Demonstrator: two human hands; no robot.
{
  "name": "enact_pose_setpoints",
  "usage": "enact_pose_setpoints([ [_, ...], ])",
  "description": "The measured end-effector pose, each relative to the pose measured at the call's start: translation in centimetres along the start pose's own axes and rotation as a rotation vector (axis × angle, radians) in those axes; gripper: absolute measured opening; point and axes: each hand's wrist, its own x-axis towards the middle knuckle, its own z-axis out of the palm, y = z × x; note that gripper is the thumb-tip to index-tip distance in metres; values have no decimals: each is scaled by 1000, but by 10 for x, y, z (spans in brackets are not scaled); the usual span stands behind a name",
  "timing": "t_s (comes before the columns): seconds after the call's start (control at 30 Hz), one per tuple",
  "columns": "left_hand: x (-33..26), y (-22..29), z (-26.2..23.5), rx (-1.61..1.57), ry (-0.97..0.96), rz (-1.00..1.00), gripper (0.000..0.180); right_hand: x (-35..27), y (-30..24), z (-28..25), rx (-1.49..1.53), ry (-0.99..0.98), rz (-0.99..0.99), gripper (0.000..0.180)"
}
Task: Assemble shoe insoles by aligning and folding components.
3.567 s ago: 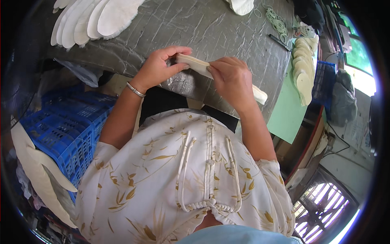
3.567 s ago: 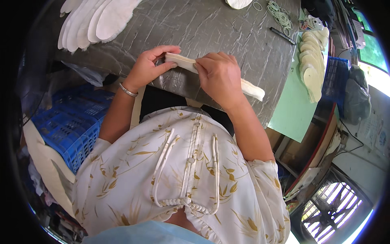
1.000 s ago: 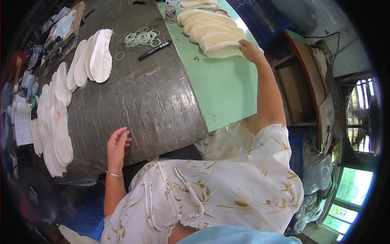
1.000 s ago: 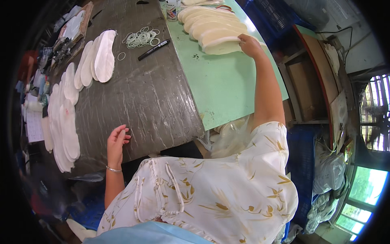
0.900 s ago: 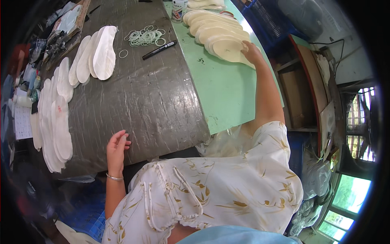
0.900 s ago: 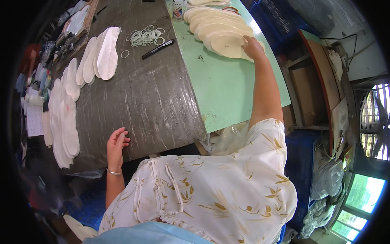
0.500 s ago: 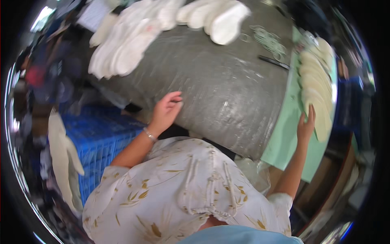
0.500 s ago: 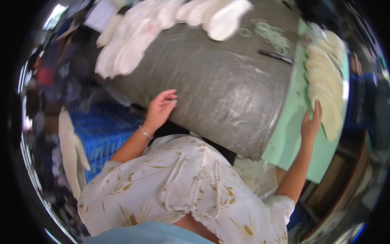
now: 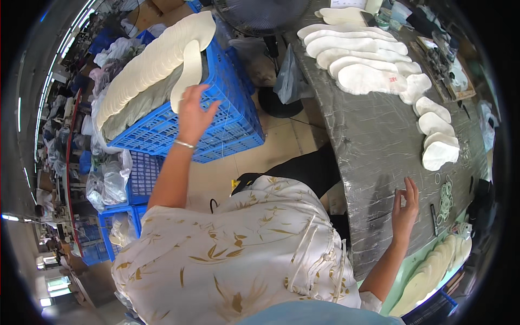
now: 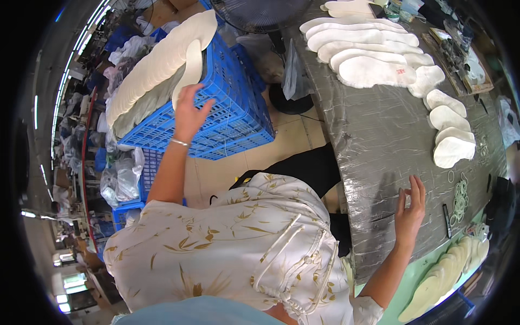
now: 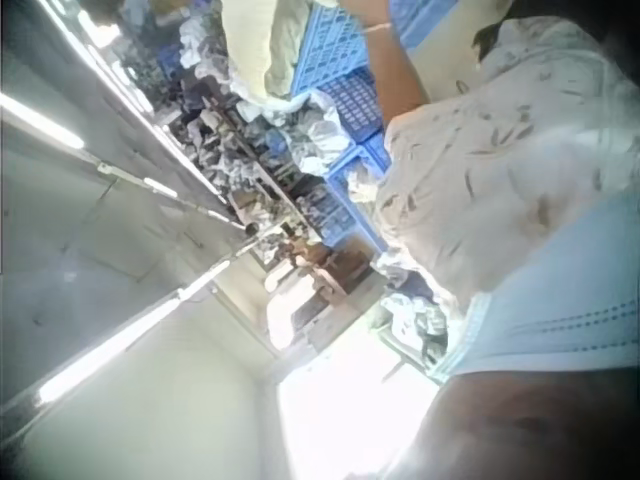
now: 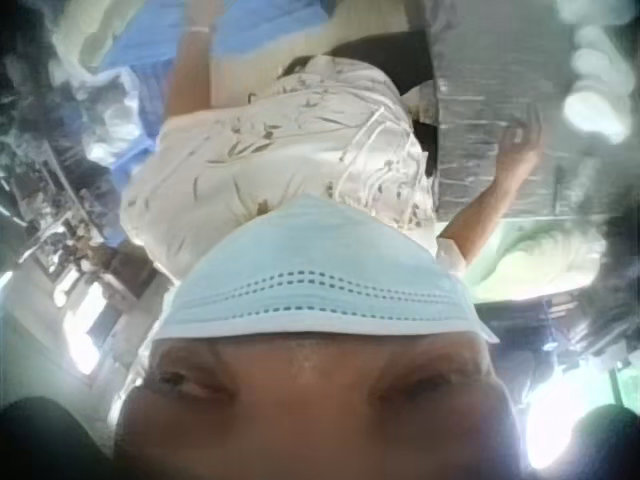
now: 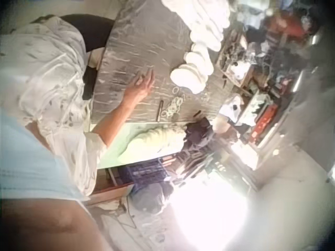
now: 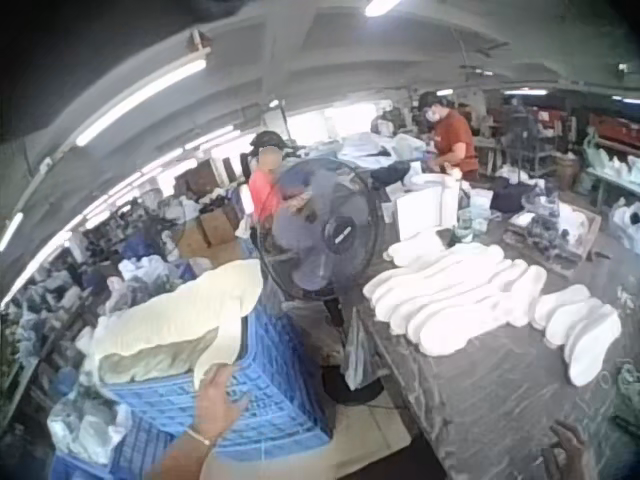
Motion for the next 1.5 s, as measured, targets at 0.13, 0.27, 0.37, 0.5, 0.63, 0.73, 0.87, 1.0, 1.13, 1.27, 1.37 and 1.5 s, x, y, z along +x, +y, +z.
enact_pose_setpoints([
  [0.13,-6,-44,-16,94,-28,36,42,3,4,5,-18,-10,0,31],
  [0.27,-12,-8,31,-183,-90,-18,31,20,8,24,-73,-92,130,24],
  [0.37,7,62,93,-472,-231,107,29,18,37,28,-253,-75,205,25],
  [0.5,30,162,164,-736,-416,350,32,33,83,14,-291,-50,539,29],
  [0.63,25,246,202,-967,-574,609,32,70,96,18,-379,128,526,26],
  [0.73,21,286,223,-1008,-686,708,32,98,115,34,-556,177,447,21],
  [0.87,31,308,242,-1038,-678,736,34,120,150,34,-547,207,556,17],
  [1.0,41,314,258,-1046,-714,694,31,126,146,11,-432,270,492,31],
  [1.13,45,341,284,-1066,-709,707,31,118,154,33,-603,87,361,25],
  [1.27,53,379,310,-1006,-715,782,33,115,165,27,-510,262,438,13],
  [1.37,64,409,326,-962,-617,858,34,123,151,-3,-247,354,466,15],
  [1.5,74,459,351,-891,-281,951,39,131,144,-34,-29,212,537,24],
])
